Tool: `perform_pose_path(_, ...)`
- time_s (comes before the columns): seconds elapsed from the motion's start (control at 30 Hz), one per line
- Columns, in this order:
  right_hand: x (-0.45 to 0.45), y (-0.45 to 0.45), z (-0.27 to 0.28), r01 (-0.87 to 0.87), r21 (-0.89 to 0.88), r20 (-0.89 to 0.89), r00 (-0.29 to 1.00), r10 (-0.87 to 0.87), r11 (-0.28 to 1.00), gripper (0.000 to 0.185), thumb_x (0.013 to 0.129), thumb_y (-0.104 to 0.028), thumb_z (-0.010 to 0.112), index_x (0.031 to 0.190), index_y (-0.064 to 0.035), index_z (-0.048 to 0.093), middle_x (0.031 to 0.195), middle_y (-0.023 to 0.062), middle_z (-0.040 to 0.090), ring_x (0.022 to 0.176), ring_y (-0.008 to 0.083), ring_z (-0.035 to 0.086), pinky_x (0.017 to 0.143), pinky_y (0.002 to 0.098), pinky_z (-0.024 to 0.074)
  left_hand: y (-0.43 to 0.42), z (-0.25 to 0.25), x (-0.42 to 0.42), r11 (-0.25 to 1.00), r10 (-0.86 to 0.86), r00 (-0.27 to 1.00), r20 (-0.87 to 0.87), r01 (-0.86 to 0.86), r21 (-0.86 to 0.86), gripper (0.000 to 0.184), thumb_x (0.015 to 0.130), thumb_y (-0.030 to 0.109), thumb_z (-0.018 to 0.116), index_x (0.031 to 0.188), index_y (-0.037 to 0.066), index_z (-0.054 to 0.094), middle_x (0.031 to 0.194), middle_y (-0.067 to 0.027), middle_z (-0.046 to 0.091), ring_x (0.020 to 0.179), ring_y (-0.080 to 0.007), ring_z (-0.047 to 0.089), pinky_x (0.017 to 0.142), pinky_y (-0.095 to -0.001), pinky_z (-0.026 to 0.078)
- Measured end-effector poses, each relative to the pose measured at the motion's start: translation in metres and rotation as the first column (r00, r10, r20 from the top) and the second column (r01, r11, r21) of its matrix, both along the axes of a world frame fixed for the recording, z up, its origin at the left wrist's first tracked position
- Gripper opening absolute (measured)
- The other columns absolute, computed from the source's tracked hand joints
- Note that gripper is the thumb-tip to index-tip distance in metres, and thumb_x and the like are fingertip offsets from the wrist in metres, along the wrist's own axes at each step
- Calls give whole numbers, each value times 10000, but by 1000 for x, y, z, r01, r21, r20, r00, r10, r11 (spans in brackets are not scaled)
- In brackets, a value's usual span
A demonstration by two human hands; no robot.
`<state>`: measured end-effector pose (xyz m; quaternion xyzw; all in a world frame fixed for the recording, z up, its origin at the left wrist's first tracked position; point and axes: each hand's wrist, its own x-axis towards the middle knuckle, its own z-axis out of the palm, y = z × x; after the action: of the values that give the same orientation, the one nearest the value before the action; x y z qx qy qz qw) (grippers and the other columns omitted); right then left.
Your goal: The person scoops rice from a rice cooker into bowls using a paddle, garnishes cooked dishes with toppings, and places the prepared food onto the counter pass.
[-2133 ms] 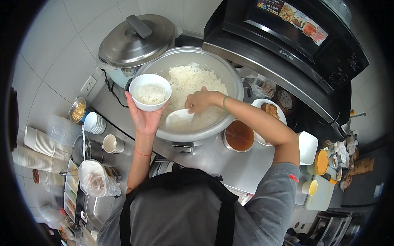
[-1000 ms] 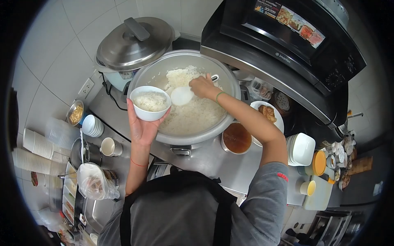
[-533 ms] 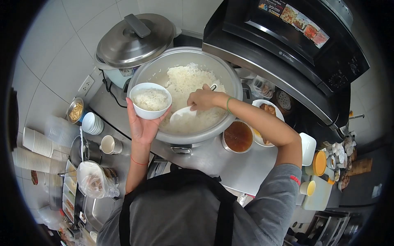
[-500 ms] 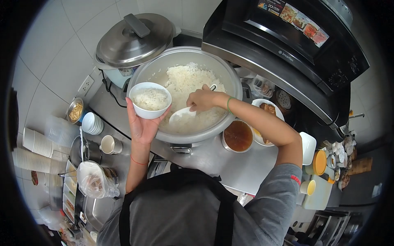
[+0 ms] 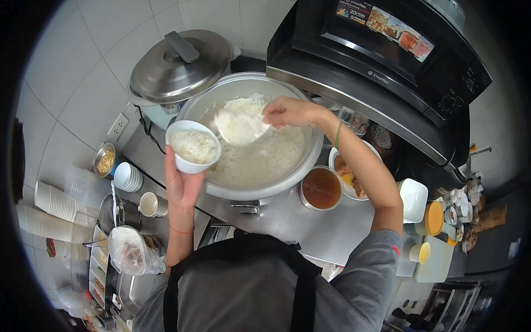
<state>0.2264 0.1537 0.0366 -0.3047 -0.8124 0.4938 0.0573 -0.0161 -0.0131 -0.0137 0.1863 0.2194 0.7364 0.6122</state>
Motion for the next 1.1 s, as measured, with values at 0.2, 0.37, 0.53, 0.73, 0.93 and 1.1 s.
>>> perform_pose_path(0.2, -35, -61, -17, 387, 568, -326, 916, -234, 726, 250, 827, -20, 517, 1071, 30, 537, 747, 123, 506, 714, 218, 509, 724, 306, 420, 30, 4, 35, 991, -132, 991, 32, 131, 31, 609, 877, 513, 468, 1329, 122, 349, 1335, -90, 416, 1220, -248, 409, 996, -445, 330)
perform_pose_path(0.37, -43, -120, -20, 379, 772, -321, 925, -202, 510, 536, 754, 118, 483, 1267, -37, 455, 922, 143, 482, 847, 277, 475, 774, 339, 413, 36, 19, 35, 990, -138, 989, 61, 140, -22, 629, 858, 547, 476, 1321, 137, 361, 1314, -89, 432, 1204, -251, 421, 968, -435, 348)
perform_pose_path(0.53, -23, -107, 10, 297, 735, -290, 950, -113, 609, 591, 756, 108, 487, 1313, -83, 435, 919, 121, 487, 857, 258, 460, 767, 330, 406, 25, 18, 23, 976, -213, 974, 74, 216, -30, 618, 864, 523, 486, 1322, 129, 357, 1319, -97, 424, 1209, -270, 415, 966, -452, 359)
perform_pose_path(0.73, -34, -106, 17, 250, 738, -258, 963, -80, 627, 484, 776, 82, 488, 1235, -69, 510, 875, 135, 510, 823, 283, 490, 766, 346, 411, 25, 6, 10, 972, -233, 970, 73, 235, -12, 643, 855, 509, 507, 1336, 120, 331, 1340, -114, 398, 1228, -302, 392, 977, -491, 352)
perform_pose_path(0.93, -43, -11, -36, 266, 688, -66, 949, -307, 675, 280, 735, 22, 512, 984, -39, 625, 818, 170, 628, 849, 323, 610, 774, 419, 390, 23, -12, -7, 995, -99, 992, 77, 97, 22, 668, 845, 502, 524, 1348, 119, 311, 1376, -126, 350, 1254, -321, 353, 1001, -522, 313)
perform_pose_path(1.1, -82, 8, -89, -79, 721, 358, 893, -272, 688, 211, 761, -61, 544, 931, -107, 659, 834, 127, 654, 862, 259, 616, 824, 409, 301, 24, -12, -7, 993, -94, 987, 130, 84, 81, 638, 848, 467, 541, 1318, 85, 341, 1332, -126, 399, 1219, -292, 402, 981, -481, 363)
